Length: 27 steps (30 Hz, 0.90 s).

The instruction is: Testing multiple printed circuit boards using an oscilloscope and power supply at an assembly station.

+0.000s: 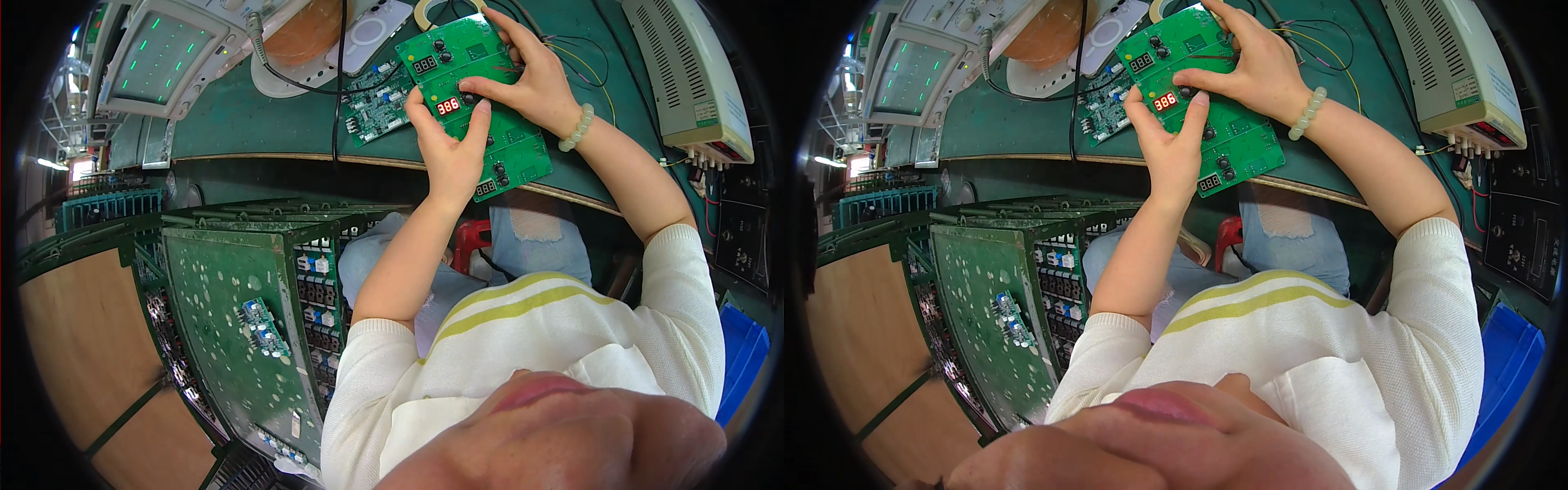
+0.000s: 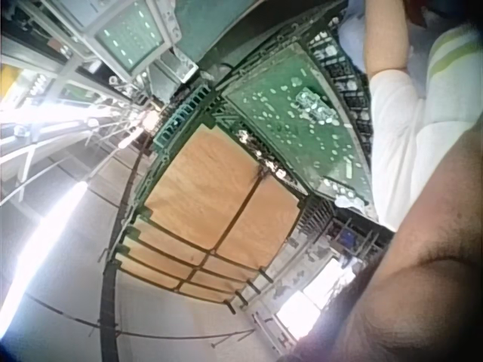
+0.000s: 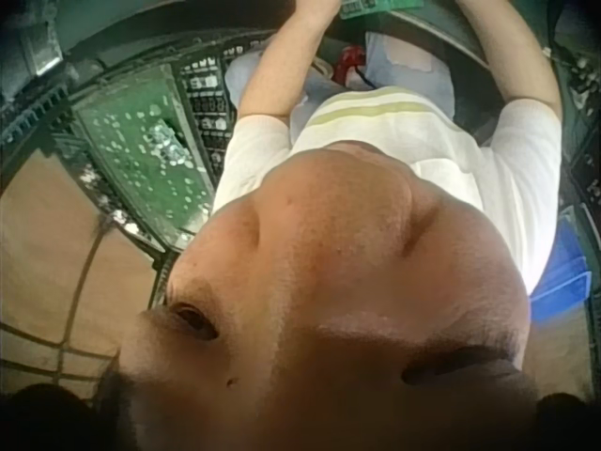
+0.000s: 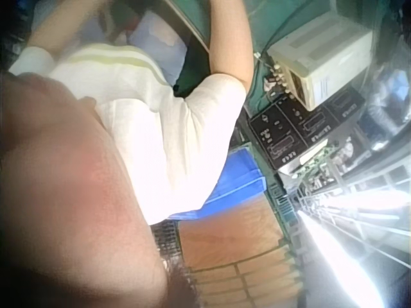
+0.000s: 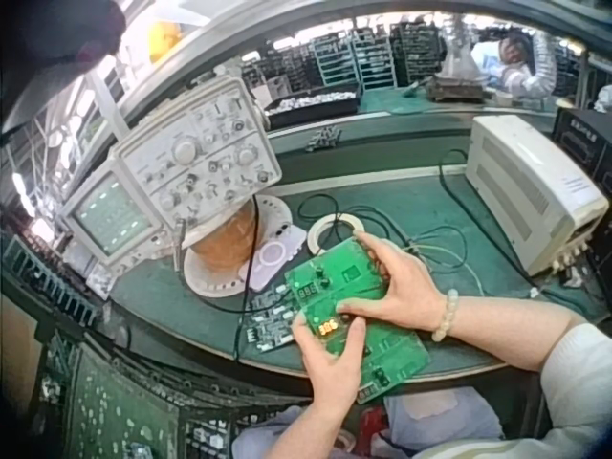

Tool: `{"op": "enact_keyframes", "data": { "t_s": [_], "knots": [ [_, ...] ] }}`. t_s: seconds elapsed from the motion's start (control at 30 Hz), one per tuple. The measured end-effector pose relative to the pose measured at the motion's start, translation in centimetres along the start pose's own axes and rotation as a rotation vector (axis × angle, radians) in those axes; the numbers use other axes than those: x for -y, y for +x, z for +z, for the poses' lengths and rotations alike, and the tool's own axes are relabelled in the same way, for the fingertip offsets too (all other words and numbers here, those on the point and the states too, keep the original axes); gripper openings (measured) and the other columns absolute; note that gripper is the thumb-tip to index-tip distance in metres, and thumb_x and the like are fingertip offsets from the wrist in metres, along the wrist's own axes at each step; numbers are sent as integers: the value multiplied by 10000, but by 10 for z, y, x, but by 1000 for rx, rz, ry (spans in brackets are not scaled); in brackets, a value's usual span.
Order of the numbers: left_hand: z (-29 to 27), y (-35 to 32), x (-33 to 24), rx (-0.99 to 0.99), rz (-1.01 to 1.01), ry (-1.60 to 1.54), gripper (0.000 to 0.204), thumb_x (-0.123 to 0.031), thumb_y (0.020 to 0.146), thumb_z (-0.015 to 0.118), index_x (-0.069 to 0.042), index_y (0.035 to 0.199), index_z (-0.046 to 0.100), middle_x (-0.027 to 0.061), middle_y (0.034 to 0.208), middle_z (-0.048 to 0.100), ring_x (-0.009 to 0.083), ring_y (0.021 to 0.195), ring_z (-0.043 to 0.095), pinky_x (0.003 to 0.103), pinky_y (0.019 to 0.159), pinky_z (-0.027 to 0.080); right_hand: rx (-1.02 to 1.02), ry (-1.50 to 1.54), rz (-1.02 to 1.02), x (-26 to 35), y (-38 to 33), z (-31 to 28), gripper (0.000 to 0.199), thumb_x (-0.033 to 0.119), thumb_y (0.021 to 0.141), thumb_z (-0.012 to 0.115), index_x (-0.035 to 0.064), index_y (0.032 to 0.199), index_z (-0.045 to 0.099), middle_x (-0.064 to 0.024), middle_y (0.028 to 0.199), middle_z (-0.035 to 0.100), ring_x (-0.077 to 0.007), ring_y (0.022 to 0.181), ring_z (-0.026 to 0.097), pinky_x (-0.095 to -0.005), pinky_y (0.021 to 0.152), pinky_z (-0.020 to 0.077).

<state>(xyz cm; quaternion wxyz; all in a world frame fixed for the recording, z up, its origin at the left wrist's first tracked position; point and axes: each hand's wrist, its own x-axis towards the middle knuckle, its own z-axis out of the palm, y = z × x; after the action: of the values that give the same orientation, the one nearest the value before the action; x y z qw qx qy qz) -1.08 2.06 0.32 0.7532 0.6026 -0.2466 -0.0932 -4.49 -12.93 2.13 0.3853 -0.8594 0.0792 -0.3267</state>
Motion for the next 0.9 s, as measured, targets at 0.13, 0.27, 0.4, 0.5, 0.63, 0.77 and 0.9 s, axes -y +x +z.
{"op": "enact_keyframes", "data": {
  "t_s": [0.13,0.27,0.4,0.5,0.63,0.77,0.9],
  "knots": [
    [0,0,1,1,-1,-8,580,-32,844,668,-14,1273,278,111,1127,513,129,950,566,259,789,495,-1,-1,7,-2,0,2,901,311,629,871,89,1391,444,-4,924,489,-92,701,396,-214,628,390],
    [-1,-2,1,10,-27,-8,554,-72,867,674,-15,1274,303,98,1166,505,135,1035,516,274,876,445,-11,11,-24,-4,0,1,899,300,631,872,88,1392,442,-1,921,484,-91,700,392,-212,624,385],
    [-1,-3,0,9,-49,-20,534,-74,879,660,-14,1272,304,97,1168,502,133,1033,515,272,873,444,5,31,-1,-2,0,1,892,293,633,872,85,1388,445,2,919,482,-90,703,391,-212,621,380],
    [-1,-1,0,9,-35,-9,521,-83,887,652,-15,1271,307,96,1167,499,131,1028,515,272,874,442,2,27,0,-2,0,1,888,293,633,872,84,1385,450,2,919,482,-89,706,391,-212,623,379],
    [-1,-2,-1,5,-24,8,511,-93,894,646,-15,1270,310,94,1164,498,128,1022,513,270,878,439,-20,19,-31,-4,0,2,888,297,632,873,83,1384,452,2,922,484,-88,711,395,-214,628,381],
    [-1,-2,0,6,-18,23,504,-101,900,643,-17,1271,313,90,1163,498,126,1022,511,269,882,435,11,25,8,-3,0,1,890,302,631,872,82,1384,452,2,923,487,-89,714,398,-216,630,383],
    [-1,-2,0,4,-15,12,496,-103,903,639,-19,1271,317,88,1167,497,124,1021,511,267,882,433,-5,13,-20,-3,0,2,893,303,628,872,81,1384,452,5,916,484,-89,711,399,-216,626,381]
  ]
}}
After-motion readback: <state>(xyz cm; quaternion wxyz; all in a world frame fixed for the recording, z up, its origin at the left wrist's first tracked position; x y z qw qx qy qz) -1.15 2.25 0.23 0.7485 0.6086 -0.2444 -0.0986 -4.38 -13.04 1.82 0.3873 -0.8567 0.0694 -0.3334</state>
